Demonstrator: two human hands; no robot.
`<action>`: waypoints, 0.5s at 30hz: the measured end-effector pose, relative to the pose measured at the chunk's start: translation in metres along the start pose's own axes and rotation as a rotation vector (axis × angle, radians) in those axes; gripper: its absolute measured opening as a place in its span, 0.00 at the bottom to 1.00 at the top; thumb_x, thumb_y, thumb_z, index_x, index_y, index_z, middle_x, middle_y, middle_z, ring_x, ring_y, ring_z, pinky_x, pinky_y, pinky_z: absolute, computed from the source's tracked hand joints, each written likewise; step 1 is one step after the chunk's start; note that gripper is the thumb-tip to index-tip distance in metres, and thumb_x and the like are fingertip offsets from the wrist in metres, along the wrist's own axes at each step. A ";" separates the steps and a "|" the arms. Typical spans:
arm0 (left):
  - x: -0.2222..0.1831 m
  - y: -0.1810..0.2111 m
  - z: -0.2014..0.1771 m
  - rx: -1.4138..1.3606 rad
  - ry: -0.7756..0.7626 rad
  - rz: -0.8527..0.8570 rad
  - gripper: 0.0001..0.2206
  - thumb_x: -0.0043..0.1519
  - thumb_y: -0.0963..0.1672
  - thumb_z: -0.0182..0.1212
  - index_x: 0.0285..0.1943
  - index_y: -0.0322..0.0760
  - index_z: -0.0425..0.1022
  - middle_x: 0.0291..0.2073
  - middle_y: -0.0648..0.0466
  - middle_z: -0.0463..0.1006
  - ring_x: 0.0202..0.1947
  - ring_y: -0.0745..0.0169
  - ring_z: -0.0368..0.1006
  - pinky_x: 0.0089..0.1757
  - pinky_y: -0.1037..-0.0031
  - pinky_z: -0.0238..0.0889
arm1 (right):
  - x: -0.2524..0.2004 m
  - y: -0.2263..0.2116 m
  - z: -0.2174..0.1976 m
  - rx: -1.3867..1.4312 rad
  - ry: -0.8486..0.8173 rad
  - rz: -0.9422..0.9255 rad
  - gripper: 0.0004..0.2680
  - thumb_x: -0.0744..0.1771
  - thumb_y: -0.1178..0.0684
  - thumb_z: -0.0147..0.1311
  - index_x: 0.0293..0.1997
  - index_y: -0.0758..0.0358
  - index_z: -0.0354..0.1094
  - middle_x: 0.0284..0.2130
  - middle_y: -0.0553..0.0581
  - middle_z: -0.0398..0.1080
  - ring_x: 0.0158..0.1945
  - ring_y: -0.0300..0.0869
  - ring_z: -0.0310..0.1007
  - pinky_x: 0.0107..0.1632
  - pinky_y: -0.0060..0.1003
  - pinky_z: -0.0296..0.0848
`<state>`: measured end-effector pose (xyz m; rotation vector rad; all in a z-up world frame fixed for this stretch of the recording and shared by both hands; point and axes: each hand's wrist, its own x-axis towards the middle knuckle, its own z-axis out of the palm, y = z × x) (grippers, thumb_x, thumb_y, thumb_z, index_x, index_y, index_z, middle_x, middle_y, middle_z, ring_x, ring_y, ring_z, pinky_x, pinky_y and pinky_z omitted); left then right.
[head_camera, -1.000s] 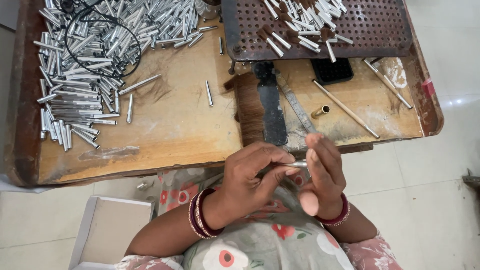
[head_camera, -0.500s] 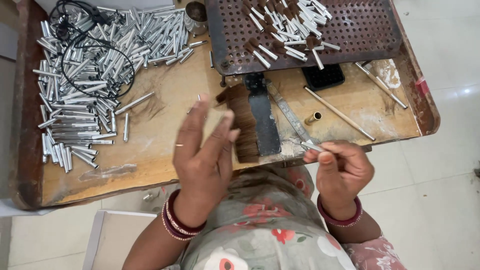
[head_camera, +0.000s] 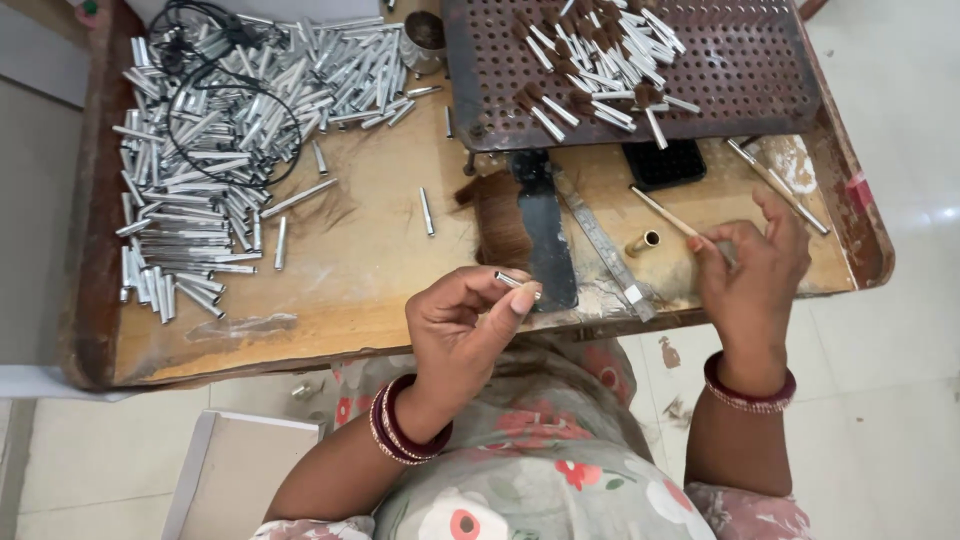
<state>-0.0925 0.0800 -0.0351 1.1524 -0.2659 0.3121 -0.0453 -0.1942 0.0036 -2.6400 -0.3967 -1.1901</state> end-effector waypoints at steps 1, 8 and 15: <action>0.002 -0.002 -0.002 -0.057 0.026 -0.017 0.04 0.66 0.37 0.68 0.47 0.27 0.79 0.37 0.53 0.82 0.35 0.76 0.74 0.38 0.82 0.68 | -0.006 0.007 0.002 0.009 -0.030 0.054 0.05 0.65 0.60 0.67 0.38 0.66 0.73 0.53 0.69 0.73 0.54 0.59 0.74 0.55 0.48 0.72; 0.007 0.003 -0.002 -0.263 0.059 -0.144 0.06 0.67 0.37 0.66 0.49 0.26 0.76 0.40 0.51 0.84 0.40 0.71 0.78 0.43 0.80 0.71 | -0.047 -0.068 -0.033 0.509 0.011 0.002 0.06 0.71 0.60 0.65 0.50 0.67 0.73 0.38 0.62 0.77 0.40 0.44 0.80 0.43 0.30 0.77; -0.002 0.007 0.000 -0.292 0.025 -0.182 0.07 0.67 0.38 0.65 0.51 0.26 0.76 0.40 0.52 0.83 0.40 0.72 0.78 0.44 0.80 0.72 | -0.050 -0.082 -0.030 0.467 0.025 -0.029 0.06 0.67 0.63 0.67 0.46 0.68 0.75 0.38 0.62 0.77 0.38 0.44 0.79 0.40 0.30 0.78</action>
